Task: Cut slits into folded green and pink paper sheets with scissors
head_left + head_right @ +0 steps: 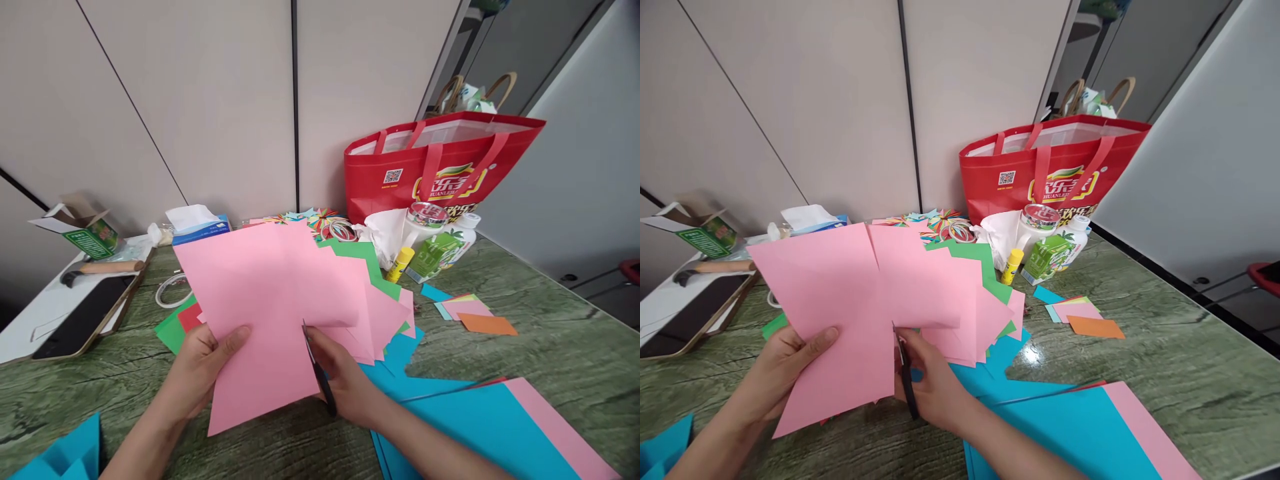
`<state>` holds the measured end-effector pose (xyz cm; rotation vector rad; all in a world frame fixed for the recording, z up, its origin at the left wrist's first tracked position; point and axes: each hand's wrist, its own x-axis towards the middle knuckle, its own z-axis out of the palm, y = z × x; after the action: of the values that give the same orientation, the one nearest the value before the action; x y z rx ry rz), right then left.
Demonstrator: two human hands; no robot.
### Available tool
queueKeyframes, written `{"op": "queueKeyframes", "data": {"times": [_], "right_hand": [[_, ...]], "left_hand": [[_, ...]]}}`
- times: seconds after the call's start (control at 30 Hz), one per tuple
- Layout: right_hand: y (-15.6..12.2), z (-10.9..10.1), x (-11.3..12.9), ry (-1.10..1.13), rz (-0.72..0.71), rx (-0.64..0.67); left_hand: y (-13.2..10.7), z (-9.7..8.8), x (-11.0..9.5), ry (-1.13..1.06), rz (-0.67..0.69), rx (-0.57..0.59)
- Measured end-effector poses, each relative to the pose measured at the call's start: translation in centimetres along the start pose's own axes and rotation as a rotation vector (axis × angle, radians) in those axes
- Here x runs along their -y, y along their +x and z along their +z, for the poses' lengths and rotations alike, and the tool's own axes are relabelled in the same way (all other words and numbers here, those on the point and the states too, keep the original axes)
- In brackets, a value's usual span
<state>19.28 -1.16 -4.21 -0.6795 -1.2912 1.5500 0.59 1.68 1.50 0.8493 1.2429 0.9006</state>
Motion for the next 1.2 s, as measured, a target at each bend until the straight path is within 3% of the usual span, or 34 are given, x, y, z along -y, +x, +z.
{"op": "queueKeyframes", "data": {"times": [0.1,0.37,1.2], "right_hand": [[-0.01,-0.03,-0.2,-0.04,-0.018,-0.026],[0.15,0.0,0.21,0.056,0.057,0.066],[-0.06,0.42,-0.51,0.069,0.091,-0.089]], "left_hand": [[0.13,-0.04,0.16,0.003,0.012,0.008],[0.37,-0.05,0.85,0.084,0.015,0.05],[0.12,0.33,0.77,0.067,0.002,0.03]]}}
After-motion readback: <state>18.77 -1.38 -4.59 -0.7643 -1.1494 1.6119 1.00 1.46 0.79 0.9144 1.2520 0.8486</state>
